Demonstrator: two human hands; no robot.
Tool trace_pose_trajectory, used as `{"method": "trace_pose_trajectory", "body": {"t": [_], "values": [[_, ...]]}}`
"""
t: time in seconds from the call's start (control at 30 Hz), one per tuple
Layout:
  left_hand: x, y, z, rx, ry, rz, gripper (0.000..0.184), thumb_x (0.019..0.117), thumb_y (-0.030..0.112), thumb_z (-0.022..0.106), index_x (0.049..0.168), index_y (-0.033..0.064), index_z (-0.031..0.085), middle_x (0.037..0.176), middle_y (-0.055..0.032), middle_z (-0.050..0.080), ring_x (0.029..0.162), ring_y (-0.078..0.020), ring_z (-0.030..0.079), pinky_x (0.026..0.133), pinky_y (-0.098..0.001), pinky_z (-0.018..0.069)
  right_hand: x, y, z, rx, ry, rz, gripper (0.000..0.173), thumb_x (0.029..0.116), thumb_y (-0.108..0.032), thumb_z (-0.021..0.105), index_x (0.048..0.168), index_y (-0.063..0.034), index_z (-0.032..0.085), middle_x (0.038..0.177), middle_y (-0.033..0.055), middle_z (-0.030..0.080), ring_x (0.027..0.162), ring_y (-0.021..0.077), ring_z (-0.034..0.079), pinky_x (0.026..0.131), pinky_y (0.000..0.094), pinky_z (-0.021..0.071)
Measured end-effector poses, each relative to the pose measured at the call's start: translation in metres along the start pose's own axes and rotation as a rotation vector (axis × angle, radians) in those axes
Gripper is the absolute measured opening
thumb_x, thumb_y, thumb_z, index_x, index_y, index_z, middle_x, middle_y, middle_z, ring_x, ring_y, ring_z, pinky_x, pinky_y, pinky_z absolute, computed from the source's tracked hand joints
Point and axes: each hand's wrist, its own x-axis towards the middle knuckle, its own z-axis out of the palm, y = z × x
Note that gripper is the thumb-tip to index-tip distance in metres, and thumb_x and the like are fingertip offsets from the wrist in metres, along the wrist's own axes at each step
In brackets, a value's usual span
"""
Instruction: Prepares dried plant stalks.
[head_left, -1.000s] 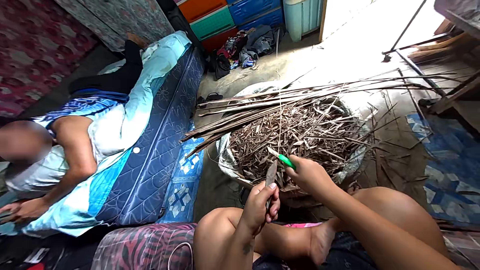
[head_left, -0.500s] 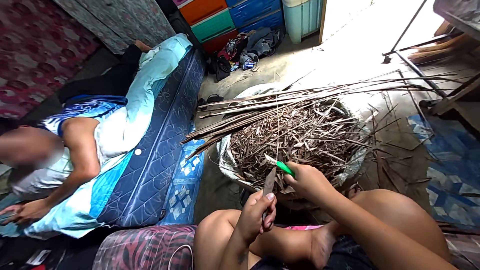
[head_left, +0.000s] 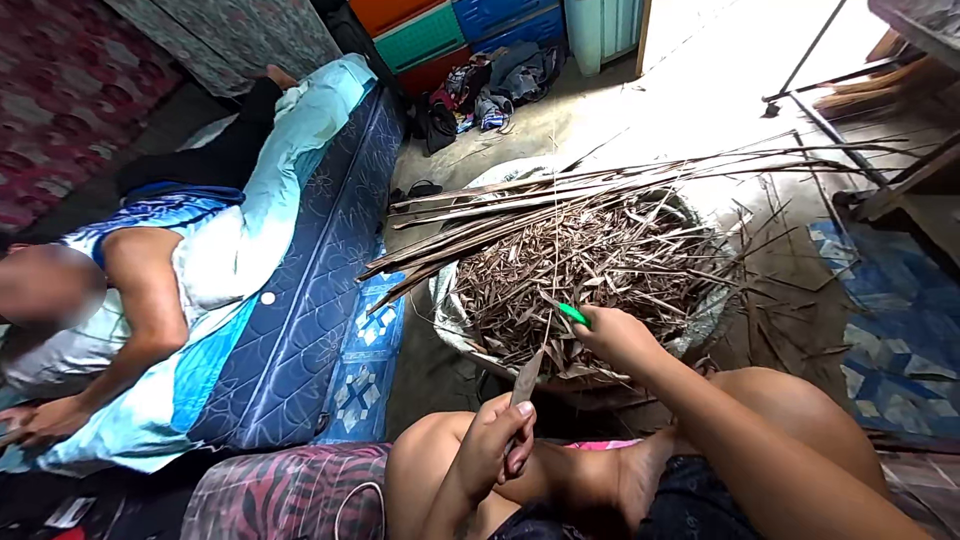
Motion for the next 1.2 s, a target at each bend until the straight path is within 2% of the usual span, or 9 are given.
{"method": "trace_pose_trajectory", "body": {"t": [0.43,0.57,0.73,0.8,0.87,0.93,1.0,1.07,1.2], "values": [[-0.015,0.01,-0.004,-0.058,-0.083,-0.005,0.032,0.1024,0.031,0.051,0.074,0.0203,0.057,0.052,0.0106,0.043,0.038,0.0041,0.039,0.037,-0.0124,0.0331,0.018,0.016,-0.002,0.162,0.081,0.058,0.034,0.1086,-0.032,0.045,0.112,-0.0049,0.065,0.1,0.0182,0.067,0.098,0.0348,0.066,0.084,0.0575,0.0494],[-0.01,0.011,-0.003,0.003,0.033,-0.006,0.032,0.1009,0.027,0.046,0.073,0.0179,0.058,0.05,0.0086,0.044,0.037,0.0024,0.04,0.036,-0.0133,0.0337,0.015,0.018,-0.003,0.271,0.201,0.028,0.033,0.1097,-0.032,0.044,0.118,-0.0048,0.061,0.095,0.0167,0.064,0.09,0.0321,0.064,0.08,0.0546,0.0492],[0.002,0.008,0.005,0.118,0.124,0.004,0.031,0.1037,0.017,0.04,0.105,0.0059,0.069,0.053,0.0076,0.051,0.039,0.0024,0.04,0.038,-0.013,0.0329,0.004,0.014,0.007,0.374,0.252,-0.097,0.039,0.1036,-0.026,0.05,0.138,-0.0079,0.053,0.096,0.0155,0.065,0.083,0.0298,0.064,0.077,0.0528,0.0514],[0.009,0.007,0.01,0.164,0.161,0.023,0.034,0.1053,0.013,0.039,0.124,0.0016,0.065,0.056,0.0082,0.051,0.041,0.0017,0.04,0.04,-0.0142,0.0339,-0.007,0.007,0.017,0.313,0.212,-0.212,0.038,0.102,-0.023,0.049,0.135,-0.0049,0.055,0.094,0.017,0.066,0.083,0.0323,0.065,0.075,0.0551,0.0518],[0.018,0.007,0.015,0.347,0.291,0.052,0.034,0.1073,0.012,0.04,0.13,0.0001,0.061,0.057,0.0078,0.05,0.043,-0.0002,0.042,0.042,-0.0168,0.0362,-0.021,-0.003,0.027,0.202,0.159,-0.333,0.033,0.1022,-0.023,0.051,0.125,-0.0011,0.061,0.099,0.0196,0.068,0.091,0.0364,0.068,0.08,0.0584,0.0527],[0.032,0.003,0.015,0.733,0.496,0.027,0.025,0.1084,0.016,0.043,0.112,0.0021,0.063,0.063,0.0031,0.054,0.052,-0.0065,0.05,0.053,-0.0245,0.0448,-0.034,-0.014,0.034,0.063,0.062,-0.384,0.03,0.1038,-0.024,0.052,0.119,-0.0014,0.065,0.106,0.0198,0.069,0.097,0.0374,0.069,0.083,0.0583,0.0542],[0.046,0.003,0.015,0.975,0.615,-0.098,0.029,0.1071,0.016,0.043,0.112,-0.0026,0.066,0.086,-0.0135,0.066,0.079,-0.0244,0.066,0.077,-0.0437,0.054,-0.042,-0.027,0.037,-0.072,-0.097,-0.298,0.032,0.1076,-0.027,0.046,0.125,-0.0033,0.06,0.112,0.0207,0.069,0.105,0.0393,0.069,0.087,0.0583,0.0534],[0.058,0.005,0.02,1.061,0.65,-0.222,0.038,0.1092,0.018,0.041,0.135,-0.001,0.062,0.119,-0.0211,0.07,0.114,-0.0336,0.067,0.101,-0.0529,0.0492,-0.045,-0.034,0.044,-0.137,-0.162,-0.195,0.036,0.1105,-0.03,0.041,0.13,-0.0037,0.055,0.112,0.0225,0.069,0.109,0.0411,0.069,0.09,0.0587,0.0536],[0.075,-0.003,0.025,1.142,0.672,-0.293,0.043,0.1105,0.022,0.038,0.149,0.0091,0.054,0.127,-0.017,0.069,0.119,-0.0329,0.066,0.102,-0.0539,0.0488,-0.045,-0.036,0.045,-0.194,-0.175,-0.083,0.037,0.1123,-0.032,0.036,0.13,-0.0038,0.053,0.113,0.0216,0.069,0.111,0.0398,0.069,0.09,0.0563,0.0545]]}}
